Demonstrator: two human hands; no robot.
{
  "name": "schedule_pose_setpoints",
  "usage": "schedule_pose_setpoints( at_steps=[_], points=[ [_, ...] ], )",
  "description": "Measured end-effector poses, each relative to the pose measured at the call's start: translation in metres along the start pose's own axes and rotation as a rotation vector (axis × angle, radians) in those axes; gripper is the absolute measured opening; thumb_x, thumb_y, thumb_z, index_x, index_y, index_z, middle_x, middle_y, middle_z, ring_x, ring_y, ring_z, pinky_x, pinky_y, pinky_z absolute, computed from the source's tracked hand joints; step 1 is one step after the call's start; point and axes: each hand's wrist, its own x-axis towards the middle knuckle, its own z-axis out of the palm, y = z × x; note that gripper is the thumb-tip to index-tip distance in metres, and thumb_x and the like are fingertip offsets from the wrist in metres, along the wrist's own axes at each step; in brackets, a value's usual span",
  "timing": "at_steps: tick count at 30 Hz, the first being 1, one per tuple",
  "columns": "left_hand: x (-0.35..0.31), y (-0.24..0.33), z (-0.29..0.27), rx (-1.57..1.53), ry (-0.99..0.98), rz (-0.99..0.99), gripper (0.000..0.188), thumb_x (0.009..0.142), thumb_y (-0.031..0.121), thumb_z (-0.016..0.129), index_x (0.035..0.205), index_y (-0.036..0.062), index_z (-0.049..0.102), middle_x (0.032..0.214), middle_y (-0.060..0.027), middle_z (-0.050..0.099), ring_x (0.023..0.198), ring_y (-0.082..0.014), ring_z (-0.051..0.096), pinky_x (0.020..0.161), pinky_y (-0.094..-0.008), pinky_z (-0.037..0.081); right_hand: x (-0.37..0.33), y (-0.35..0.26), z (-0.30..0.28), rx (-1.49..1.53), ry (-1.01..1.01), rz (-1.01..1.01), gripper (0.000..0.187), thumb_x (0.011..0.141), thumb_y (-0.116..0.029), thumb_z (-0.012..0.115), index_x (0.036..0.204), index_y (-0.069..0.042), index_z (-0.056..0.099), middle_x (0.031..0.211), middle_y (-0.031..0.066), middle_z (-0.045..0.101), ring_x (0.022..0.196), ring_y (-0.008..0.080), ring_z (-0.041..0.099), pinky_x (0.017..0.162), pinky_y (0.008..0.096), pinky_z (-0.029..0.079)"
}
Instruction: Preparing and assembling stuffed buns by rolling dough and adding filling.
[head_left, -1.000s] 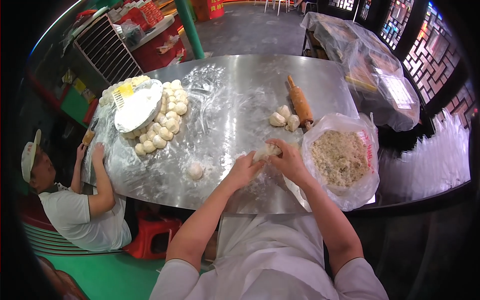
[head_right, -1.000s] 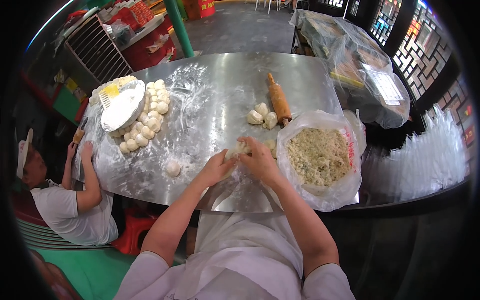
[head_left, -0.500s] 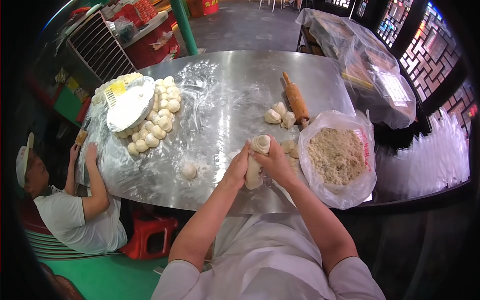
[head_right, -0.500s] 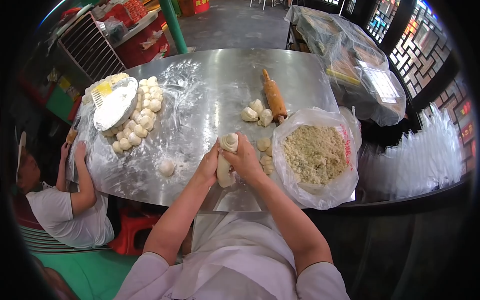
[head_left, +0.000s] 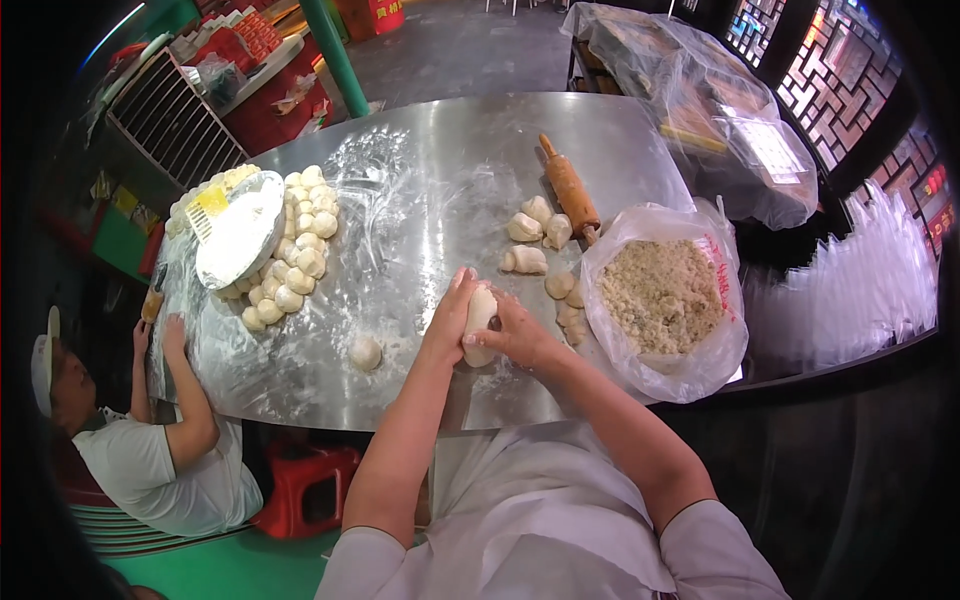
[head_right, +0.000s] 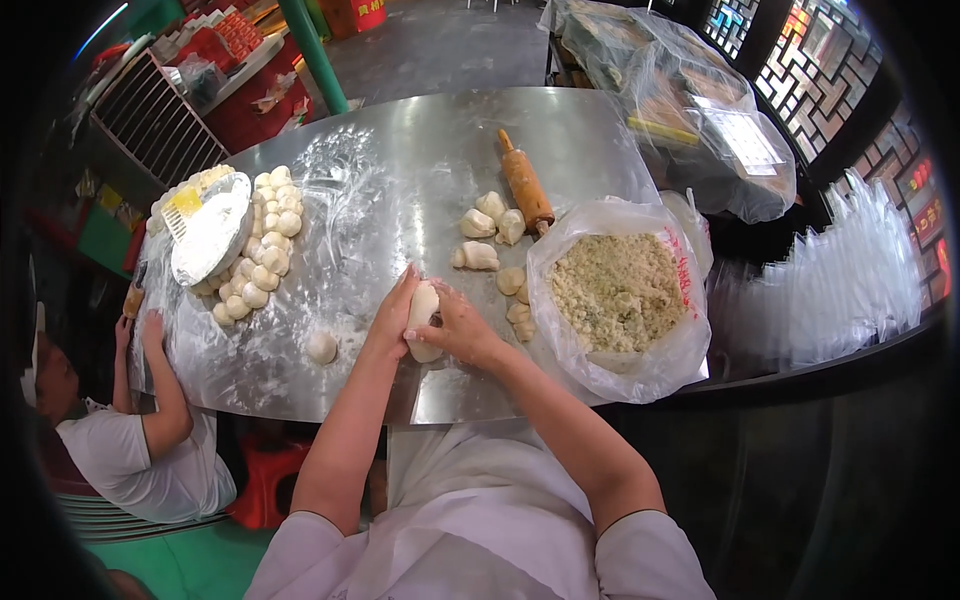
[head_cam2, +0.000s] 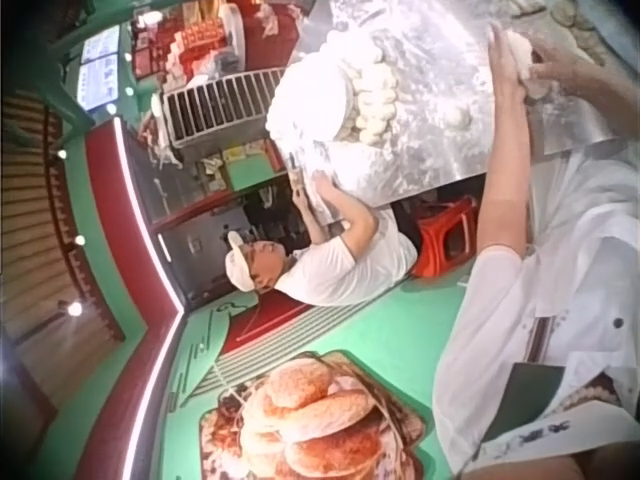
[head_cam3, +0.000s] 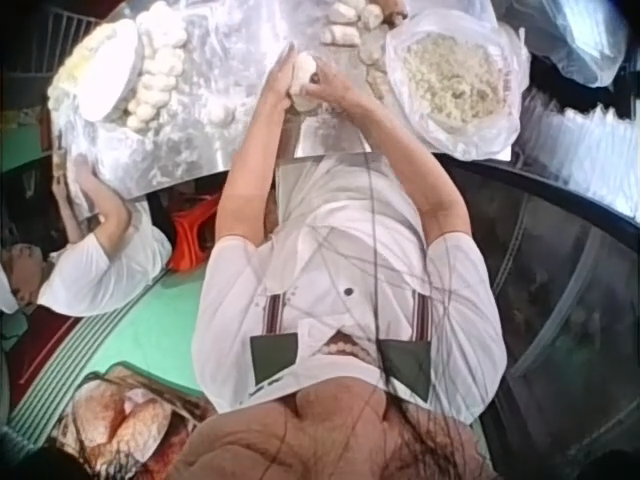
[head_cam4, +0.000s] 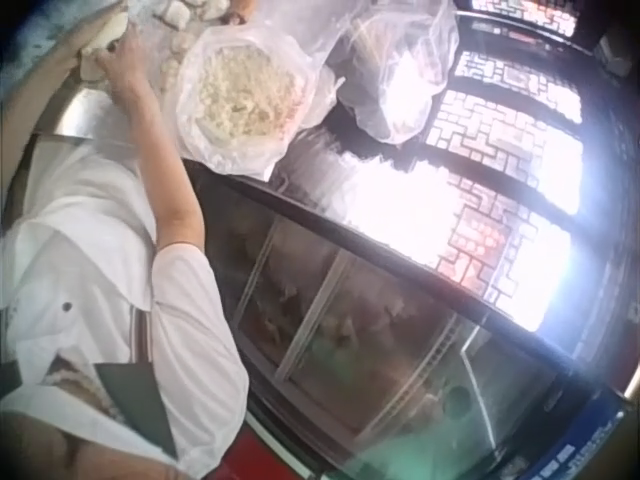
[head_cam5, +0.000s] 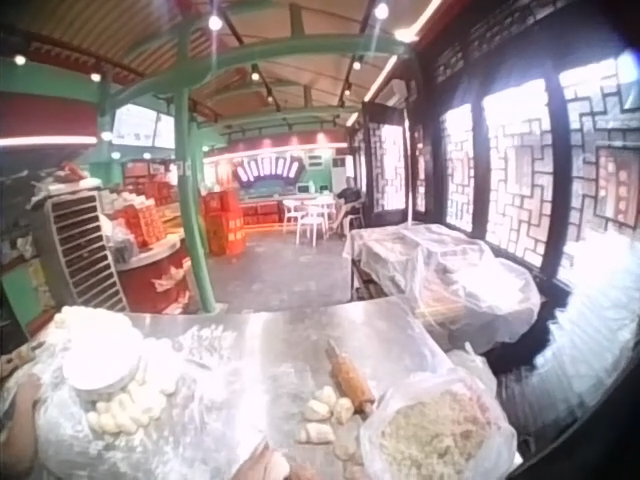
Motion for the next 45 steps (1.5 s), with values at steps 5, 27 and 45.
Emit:
schedule_pose_setpoints(
  at_steps=[5,27,45],
  points=[
    [-0.012,0.010,0.002,0.060,-0.125,-0.160,0.058,0.106,0.053,0.039,0.131,0.0035,0.057,0.111,-0.0103,0.067,0.089,-0.0183,0.067,0.077,-0.0328,0.056,0.005,-0.026,-0.012,0.034,0.083,0.172,0.056,0.081,-0.025,0.079,0.123,0.002,0.053,0.117,0.0237,0.056,0.111,0.0410,0.053,0.094,0.0476,0.044],
    [0.004,0.023,-0.002,0.038,-0.093,-0.148,0.075,0.102,0.057,0.045,0.139,-0.0087,0.047,0.112,-0.0119,0.067,0.098,-0.0215,0.067,0.088,-0.0363,0.054,0.011,-0.039,-0.017,0.101,0.162,0.195,0.056,0.084,-0.028,0.078,0.120,0.004,0.049,0.112,0.0248,0.059,0.107,0.0395,0.058,0.092,0.0468,0.045],
    [-0.034,0.043,-0.015,0.001,-0.093,0.110,0.037,0.106,0.033,0.040,0.107,0.0023,0.060,0.069,-0.0074,0.060,0.049,-0.0154,0.054,0.043,-0.0273,0.039,0.049,-0.014,-0.037,-0.592,0.442,-0.052,0.055,0.081,-0.015,0.077,0.125,0.000,0.048,0.117,0.0226,0.060,0.108,0.0415,0.057,0.088,0.0481,0.047]
  ],
)
